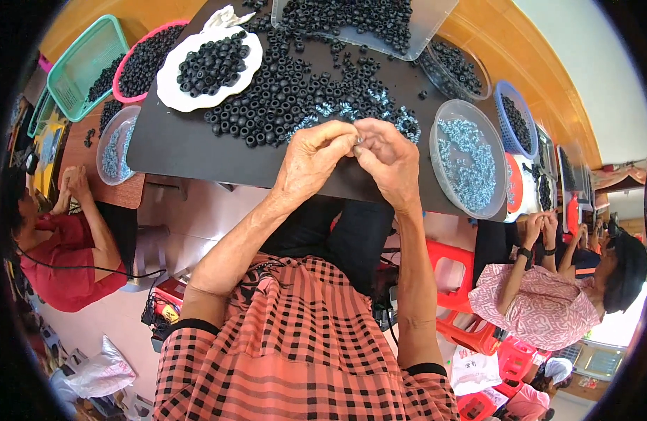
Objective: The person assembles small parts by picking up black rings and inserting metal coils into them by hand.
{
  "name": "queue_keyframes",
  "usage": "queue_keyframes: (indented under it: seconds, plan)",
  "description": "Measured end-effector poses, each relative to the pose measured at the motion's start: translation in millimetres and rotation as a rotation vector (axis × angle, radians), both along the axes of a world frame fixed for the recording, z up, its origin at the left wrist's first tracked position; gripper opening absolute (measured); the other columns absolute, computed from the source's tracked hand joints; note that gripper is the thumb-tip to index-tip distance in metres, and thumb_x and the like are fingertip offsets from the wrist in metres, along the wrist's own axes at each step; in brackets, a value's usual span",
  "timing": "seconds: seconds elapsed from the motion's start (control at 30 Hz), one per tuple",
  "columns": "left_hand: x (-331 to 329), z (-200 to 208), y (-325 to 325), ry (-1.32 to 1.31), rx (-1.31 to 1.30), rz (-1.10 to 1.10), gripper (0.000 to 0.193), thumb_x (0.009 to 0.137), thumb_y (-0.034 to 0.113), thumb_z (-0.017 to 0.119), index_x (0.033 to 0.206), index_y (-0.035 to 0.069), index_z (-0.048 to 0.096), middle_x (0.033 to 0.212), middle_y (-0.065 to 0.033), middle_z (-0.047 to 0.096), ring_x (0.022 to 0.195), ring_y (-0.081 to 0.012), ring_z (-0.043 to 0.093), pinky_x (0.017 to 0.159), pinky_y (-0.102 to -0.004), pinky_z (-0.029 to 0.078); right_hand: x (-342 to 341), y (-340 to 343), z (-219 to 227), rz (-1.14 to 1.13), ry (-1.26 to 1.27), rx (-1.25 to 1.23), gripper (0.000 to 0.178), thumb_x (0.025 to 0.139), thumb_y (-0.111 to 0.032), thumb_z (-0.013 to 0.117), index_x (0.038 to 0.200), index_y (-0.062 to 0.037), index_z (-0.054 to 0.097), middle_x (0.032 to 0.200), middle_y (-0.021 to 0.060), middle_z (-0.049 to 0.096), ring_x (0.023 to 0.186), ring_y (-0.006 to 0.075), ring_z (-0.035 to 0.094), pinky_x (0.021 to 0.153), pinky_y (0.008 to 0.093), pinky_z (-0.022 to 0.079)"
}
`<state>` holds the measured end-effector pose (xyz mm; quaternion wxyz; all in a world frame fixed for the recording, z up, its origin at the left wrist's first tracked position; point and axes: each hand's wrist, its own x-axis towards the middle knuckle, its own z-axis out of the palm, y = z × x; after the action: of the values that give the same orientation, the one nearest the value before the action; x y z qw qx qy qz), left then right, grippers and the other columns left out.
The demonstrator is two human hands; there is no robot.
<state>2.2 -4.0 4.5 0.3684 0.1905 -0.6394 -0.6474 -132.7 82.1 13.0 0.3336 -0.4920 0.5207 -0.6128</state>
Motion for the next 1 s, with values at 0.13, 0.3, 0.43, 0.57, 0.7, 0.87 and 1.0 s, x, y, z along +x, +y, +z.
queue_keyframes:
  seconds: [0.13,0.3,0.43,0.57,0.7,0.87,1.0]
  plan:
    - [-1.2,-4.0,-1.0,0.019,0.062,-0.031,0.011,0.091,0.006,0.056,0.091,-0.002,0.064,0.08,-0.0011,0.063,0.076,-0.0075,0.057,0.069,-0.0228,0.046,1.3,-3.1,-5.0,-0.016,-0.003,-0.053,0.03,0.084,0.01,0.06,0.114,0.0041,0.056,0.092,0.0054,0.062,0.083,0.0107,0.062,0.075,0.0229,0.05]
    - [-2.2,-0.7,-0.5,0.019,0.077,-0.017,0.012,0.091,0.007,0.056,0.088,-0.001,0.064,0.079,-0.0004,0.062,0.076,-0.0064,0.056,0.068,-0.022,0.045,3.0,-2.4,-5.6,-0.089,0.011,-0.036,0.02,0.085,0.007,0.063,0.105,0.0037,0.061,0.085,0.0038,0.065,0.075,0.0082,0.062,0.071,0.0209,0.05]
    - [-0.1,1.8,1.5,-0.095,0.054,0.0,0.012,0.091,0.008,0.056,0.088,-0.001,0.064,0.079,-0.0009,0.063,0.076,-0.0055,0.056,0.067,-0.0218,0.045,1.5,-0.8,-4.7,-0.165,0.065,-0.018,0.012,0.084,0.005,0.064,0.095,0.0017,0.064,0.08,0.0016,0.067,0.071,0.0054,0.061,0.066,0.0201,0.049]
    - [-1.7,-1.0,1.1,-0.049,0.04,0.031,0.013,0.093,0.007,0.053,0.091,-0.001,0.063,0.082,-0.0017,0.063,0.078,-0.0065,0.057,0.07,-0.0222,0.046,5.1,-3.5,-10.0,-0.252,0.105,0.004,0.012,0.081,0.004,0.065,0.092,0.0008,0.066,0.079,0.0012,0.067,0.067,0.0041,0.058,0.062,0.0208,0.048]
    - [-4.0,-1.9,1.0,-0.021,0.106,0.046,0.014,0.096,0.007,0.05,0.097,0.0,0.062,0.086,-0.0028,0.065,0.082,-0.0087,0.058,0.077,-0.0245,0.048,4.1,-3.8,-14.1,-0.339,0.09,0.029,0.013,0.082,0.004,0.065,0.095,0.001,0.066,0.081,0.002,0.066,0.066,0.0044,0.058,0.06,0.0209,0.048]
    - [8.1,4.4,-0.6,0.037,0.092,0.138,0.015,0.097,0.01,0.05,0.103,0.001,0.061,0.092,-0.0043,0.066,0.086,-0.008,0.058,0.075,-0.023,0.046,4.9,-1.7,-7.2,-0.374,0.037,0.012,0.013,0.084,0.004,0.063,0.096,0.0009,0.066,0.08,0.0012,0.065,0.065,0.0035,0.056,0.058,0.0195,0.045]
    - [37.2,30.9,10.8,-0.121,-0.197,0.147,0.011,0.094,0.007,0.052,0.095,0.001,0.062,0.087,-0.0054,0.065,0.078,-0.0098,0.057,0.068,-0.0239,0.045,2.3,0.4,-6.6,-0.395,0.062,-0.004,0.014,0.085,0.004,0.063,0.097,0.0006,0.066,0.078,-0.0002,0.064,0.063,0.003,0.053,0.057,0.0189,0.044]
